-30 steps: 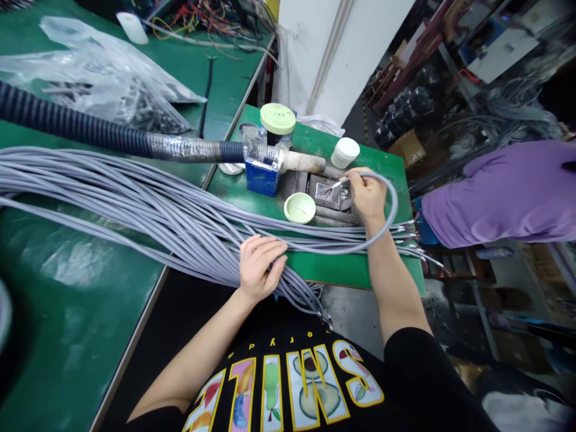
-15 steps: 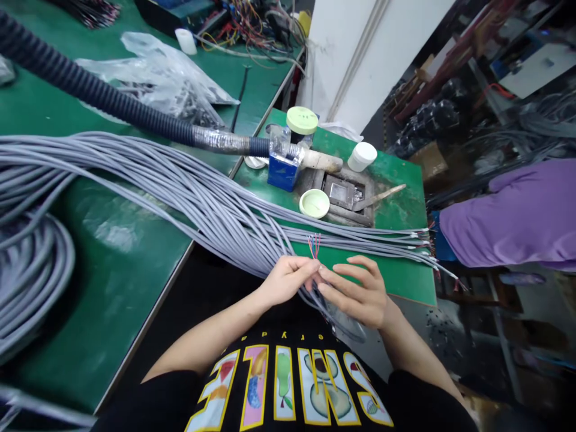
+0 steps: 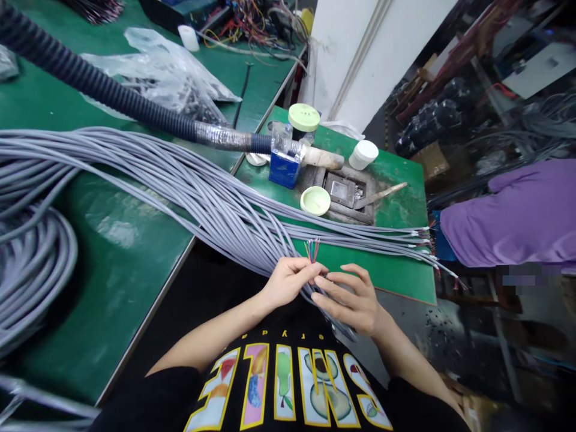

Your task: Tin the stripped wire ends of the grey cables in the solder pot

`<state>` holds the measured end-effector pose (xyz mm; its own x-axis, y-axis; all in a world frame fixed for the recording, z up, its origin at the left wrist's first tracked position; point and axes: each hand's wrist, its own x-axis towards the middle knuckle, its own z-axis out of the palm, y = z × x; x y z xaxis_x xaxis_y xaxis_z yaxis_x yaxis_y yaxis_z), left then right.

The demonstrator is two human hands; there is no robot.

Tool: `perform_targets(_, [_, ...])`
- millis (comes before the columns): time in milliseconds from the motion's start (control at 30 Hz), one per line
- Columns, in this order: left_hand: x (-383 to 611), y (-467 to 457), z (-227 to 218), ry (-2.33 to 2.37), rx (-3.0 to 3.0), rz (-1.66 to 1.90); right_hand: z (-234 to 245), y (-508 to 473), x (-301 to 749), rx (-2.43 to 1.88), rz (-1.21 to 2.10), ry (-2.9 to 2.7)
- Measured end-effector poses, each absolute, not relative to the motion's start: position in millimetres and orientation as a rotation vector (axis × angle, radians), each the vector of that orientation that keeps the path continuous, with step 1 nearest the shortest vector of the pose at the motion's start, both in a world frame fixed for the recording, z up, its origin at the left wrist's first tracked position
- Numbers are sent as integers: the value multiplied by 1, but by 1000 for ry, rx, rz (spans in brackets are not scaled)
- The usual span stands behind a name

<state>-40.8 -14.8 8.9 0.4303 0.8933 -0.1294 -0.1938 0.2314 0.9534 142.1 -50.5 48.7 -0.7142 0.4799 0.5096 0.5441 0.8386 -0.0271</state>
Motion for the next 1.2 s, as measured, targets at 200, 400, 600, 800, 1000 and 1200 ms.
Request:
perform_targets(200, [-41, -14, 10, 802, 1053, 869, 38, -53, 146, -773, -83, -2487])
perform_targets(400, [-42, -14, 9, 804, 1054, 883, 33, -53, 147, -811, -60, -2497])
perform_targets(600, [-42, -13, 5, 836, 1105, 910, 39, -46, 148, -903, -33, -2391])
perform_targets(800, [-33, -15, 5, 886, 1384, 981, 54, -41, 144, -1279, 367, -2308])
perform_targets(1000, [-29, -15, 7, 889, 1534, 1005, 51, -37, 139, -1421, 812, -2203])
perform_targets(1200, [-32, -15, 8, 823, 1296, 955, 44, -37, 143, -1430, 1006, -1978])
